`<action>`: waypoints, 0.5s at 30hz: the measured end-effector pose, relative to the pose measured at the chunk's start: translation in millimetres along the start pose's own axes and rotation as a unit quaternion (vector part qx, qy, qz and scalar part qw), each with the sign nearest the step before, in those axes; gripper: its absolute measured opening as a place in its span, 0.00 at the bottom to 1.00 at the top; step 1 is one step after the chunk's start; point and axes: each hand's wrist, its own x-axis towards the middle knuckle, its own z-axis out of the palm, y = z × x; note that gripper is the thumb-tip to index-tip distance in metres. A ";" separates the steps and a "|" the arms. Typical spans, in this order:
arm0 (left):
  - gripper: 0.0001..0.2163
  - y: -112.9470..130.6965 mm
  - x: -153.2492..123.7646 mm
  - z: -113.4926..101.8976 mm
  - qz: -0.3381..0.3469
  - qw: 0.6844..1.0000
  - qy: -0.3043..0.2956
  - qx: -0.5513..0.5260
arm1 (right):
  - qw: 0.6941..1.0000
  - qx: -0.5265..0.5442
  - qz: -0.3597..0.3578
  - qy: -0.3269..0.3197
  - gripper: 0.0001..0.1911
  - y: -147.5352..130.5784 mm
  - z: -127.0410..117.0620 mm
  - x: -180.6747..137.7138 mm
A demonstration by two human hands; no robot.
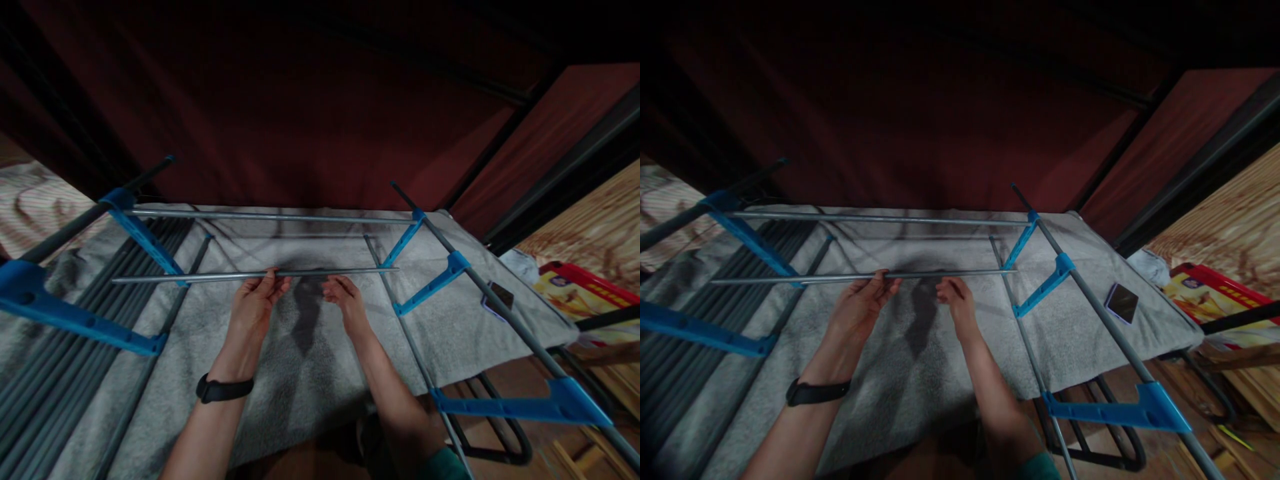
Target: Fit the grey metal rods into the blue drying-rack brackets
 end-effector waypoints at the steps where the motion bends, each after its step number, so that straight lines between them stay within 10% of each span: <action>1: 0.03 -0.4 -0.2 0.2 -0.006 1.000 -0.001 0.002 | 0.997 0.065 0.028 0.006 0.09 -0.8 0.4 0.5; 15: 0.08 -3.0 3.5 -8.3 -0.050 0.998 0.041 -0.003 | 0.963 0.237 0.095 0.084 0.06 2.9 -17.8 12.5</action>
